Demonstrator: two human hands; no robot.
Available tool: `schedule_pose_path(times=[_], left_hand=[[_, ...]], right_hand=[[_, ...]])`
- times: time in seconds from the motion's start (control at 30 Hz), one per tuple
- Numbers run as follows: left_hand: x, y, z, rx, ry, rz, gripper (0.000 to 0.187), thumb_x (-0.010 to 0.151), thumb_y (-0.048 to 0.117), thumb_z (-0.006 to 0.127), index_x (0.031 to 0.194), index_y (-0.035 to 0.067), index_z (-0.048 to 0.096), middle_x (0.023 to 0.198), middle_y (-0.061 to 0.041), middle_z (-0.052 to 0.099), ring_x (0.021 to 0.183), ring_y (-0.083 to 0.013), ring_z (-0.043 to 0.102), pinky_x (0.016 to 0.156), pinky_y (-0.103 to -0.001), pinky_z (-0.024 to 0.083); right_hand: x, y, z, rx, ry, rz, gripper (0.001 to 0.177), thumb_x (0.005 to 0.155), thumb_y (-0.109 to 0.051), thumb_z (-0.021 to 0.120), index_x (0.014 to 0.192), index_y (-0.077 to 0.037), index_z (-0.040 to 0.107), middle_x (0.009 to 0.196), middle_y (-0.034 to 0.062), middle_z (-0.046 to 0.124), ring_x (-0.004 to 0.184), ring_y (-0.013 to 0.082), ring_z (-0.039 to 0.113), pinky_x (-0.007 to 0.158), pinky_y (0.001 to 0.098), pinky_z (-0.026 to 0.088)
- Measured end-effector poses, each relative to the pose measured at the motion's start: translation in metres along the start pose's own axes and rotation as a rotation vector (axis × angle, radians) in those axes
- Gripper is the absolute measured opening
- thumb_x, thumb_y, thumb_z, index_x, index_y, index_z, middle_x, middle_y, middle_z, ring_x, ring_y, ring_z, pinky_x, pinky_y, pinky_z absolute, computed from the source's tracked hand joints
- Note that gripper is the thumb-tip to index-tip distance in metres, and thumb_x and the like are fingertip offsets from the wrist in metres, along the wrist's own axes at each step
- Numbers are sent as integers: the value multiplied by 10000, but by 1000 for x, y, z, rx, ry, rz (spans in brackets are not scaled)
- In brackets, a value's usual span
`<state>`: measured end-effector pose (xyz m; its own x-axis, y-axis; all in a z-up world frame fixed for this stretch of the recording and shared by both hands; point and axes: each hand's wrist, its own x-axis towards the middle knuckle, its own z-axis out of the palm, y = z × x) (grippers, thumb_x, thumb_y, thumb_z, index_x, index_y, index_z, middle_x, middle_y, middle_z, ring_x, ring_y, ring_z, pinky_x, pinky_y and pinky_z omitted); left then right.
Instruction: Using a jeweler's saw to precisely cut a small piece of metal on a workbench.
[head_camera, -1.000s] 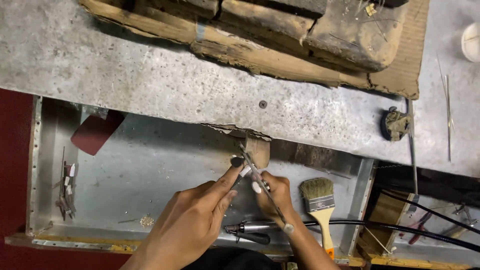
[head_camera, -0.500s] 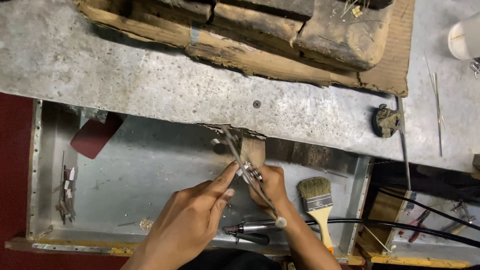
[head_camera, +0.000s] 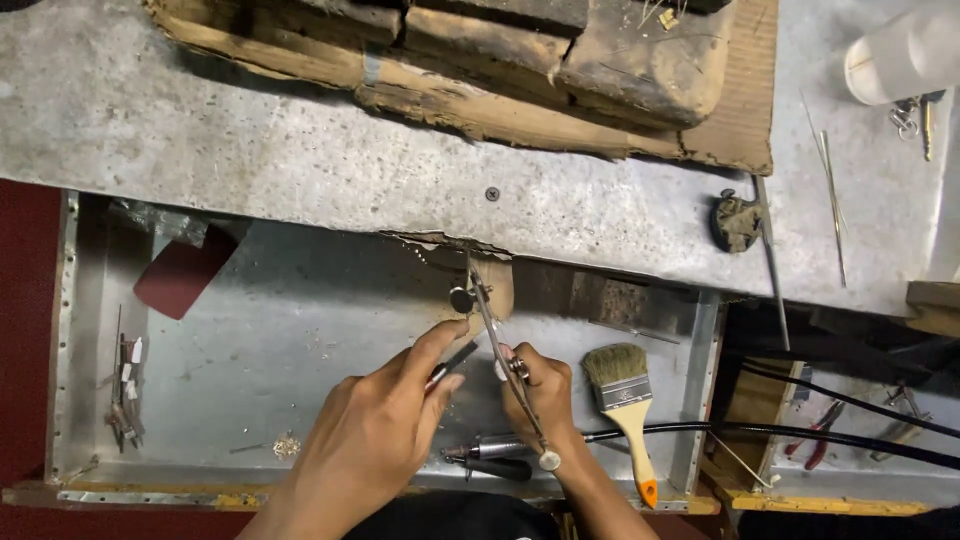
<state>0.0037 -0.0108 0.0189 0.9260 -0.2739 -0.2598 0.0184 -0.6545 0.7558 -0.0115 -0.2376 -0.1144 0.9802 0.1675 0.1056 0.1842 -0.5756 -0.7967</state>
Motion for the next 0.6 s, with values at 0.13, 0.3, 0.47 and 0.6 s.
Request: schedule_pose_path(times=[0.13, 0.3, 0.47, 0.6], left_hand=[[-4, 1, -1, 17, 13, 4, 536, 990, 228, 580, 1509, 266, 450, 1017, -44, 757, 545, -361, 681, 462, -481, 530], [-6, 1, -2, 14, 83, 34, 539, 997, 210, 562, 1522, 238, 444, 1028, -48, 752, 490, -320, 657, 443, -441, 550], [-2, 1, -11, -48, 32, -33, 541, 996, 190, 524, 1528, 250, 444, 1086, -53, 756, 722, -311, 755, 573, -463, 576], [0, 2, -16, -61, -20, -66, 572, 1012, 213, 507, 1571, 284, 409, 995, -62, 753, 659, -326, 724, 580, -473, 558]], right_hand=[[-1, 4, 5, 16, -16, -10, 349, 1017, -157, 591, 702, -120, 444, 513, -33, 380, 438, 83, 292, 395, 309, 235], [5, 0, 9, 0, -23, -45, 354, 1017, -173, 599, 712, -111, 429, 519, -14, 360, 436, 97, 285, 402, 314, 238], [7, 3, 15, 9, -34, 9, 354, 1006, -145, 609, 700, -116, 433, 530, -38, 352, 481, 81, 279, 421, 305, 233], [11, -9, 14, 30, -24, 64, 340, 982, -111, 623, 694, -118, 442, 526, -51, 321, 460, 81, 267, 410, 308, 211]])
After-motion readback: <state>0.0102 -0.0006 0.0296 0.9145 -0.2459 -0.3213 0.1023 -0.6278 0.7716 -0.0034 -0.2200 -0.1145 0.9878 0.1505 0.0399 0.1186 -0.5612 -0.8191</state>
